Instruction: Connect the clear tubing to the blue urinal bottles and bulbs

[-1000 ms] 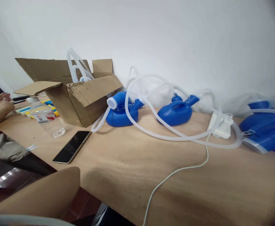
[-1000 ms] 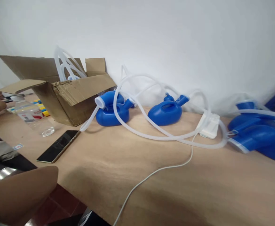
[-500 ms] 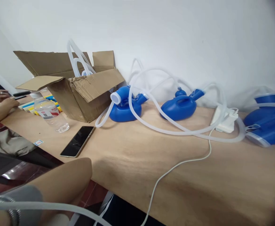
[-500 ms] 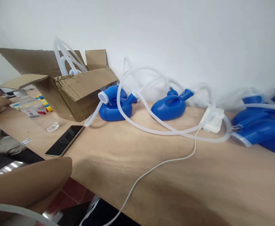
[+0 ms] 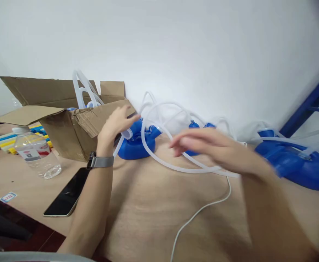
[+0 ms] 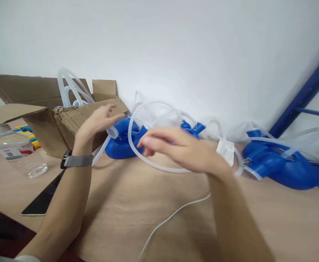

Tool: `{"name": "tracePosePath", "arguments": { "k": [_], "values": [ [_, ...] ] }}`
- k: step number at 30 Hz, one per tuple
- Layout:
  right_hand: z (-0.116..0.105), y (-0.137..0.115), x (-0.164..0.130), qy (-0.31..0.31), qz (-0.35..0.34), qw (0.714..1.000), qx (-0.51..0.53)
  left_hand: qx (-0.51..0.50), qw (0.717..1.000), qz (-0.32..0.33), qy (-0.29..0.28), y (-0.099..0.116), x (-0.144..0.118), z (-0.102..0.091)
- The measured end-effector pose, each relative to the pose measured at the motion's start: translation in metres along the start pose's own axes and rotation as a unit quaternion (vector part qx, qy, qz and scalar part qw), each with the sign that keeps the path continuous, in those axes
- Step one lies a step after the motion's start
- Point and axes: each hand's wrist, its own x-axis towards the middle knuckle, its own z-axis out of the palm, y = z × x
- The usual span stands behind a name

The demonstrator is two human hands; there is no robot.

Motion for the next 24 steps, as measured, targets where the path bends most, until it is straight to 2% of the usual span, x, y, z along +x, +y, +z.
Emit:
{"name": "tracePosePath", "arguments": {
  "k": [1, 3, 5, 8, 11, 14, 16, 18, 21, 24],
  "values": [
    [0.012, 0.005, 0.014, -0.102, -0.003, 0.995, 0.016, 0.051, 0.997, -0.036, -0.053, -0.004, 0.006, 0.011],
    [0.045, 0.024, 0.043, -0.295, 0.012, 0.955, 0.036, 0.090, 0.987, -0.066, -0.112, -0.013, 0.015, 0.028],
    [0.078, 0.052, 0.067, -0.383, 0.040, 0.923, 0.024, 0.105, 0.983, -0.074, -0.129, -0.020, 0.020, 0.035],
    [0.108, 0.090, 0.083, -0.334, 0.067, 0.940, -0.026, 0.131, 0.980, -0.079, -0.131, -0.026, 0.022, 0.030],
    [0.109, 0.110, 0.080, -0.203, 0.085, 0.975, -0.011, 0.147, 0.975, -0.070, -0.148, -0.024, 0.018, 0.019],
    [0.105, 0.110, 0.074, -0.054, 0.089, 0.994, -0.012, 0.148, 0.972, -0.048, -0.175, -0.017, 0.014, 0.011],
    [0.110, 0.103, 0.073, 0.029, 0.105, 0.992, -0.068, 0.151, 0.969, -0.031, -0.193, -0.011, 0.010, 0.010],
    [0.119, 0.097, 0.074, 0.091, 0.089, 0.981, -0.145, 0.159, 0.964, -0.013, -0.213, -0.004, 0.007, 0.011],
    [0.131, 0.093, 0.076, 0.132, 0.022, 0.965, -0.225, 0.167, 0.958, 0.006, -0.233, 0.005, -0.001, 0.011],
    [0.134, 0.095, 0.074, 0.110, 0.009, 0.963, -0.244, 0.135, 0.958, 0.020, -0.253, 0.012, -0.011, 0.004]
  ]
}}
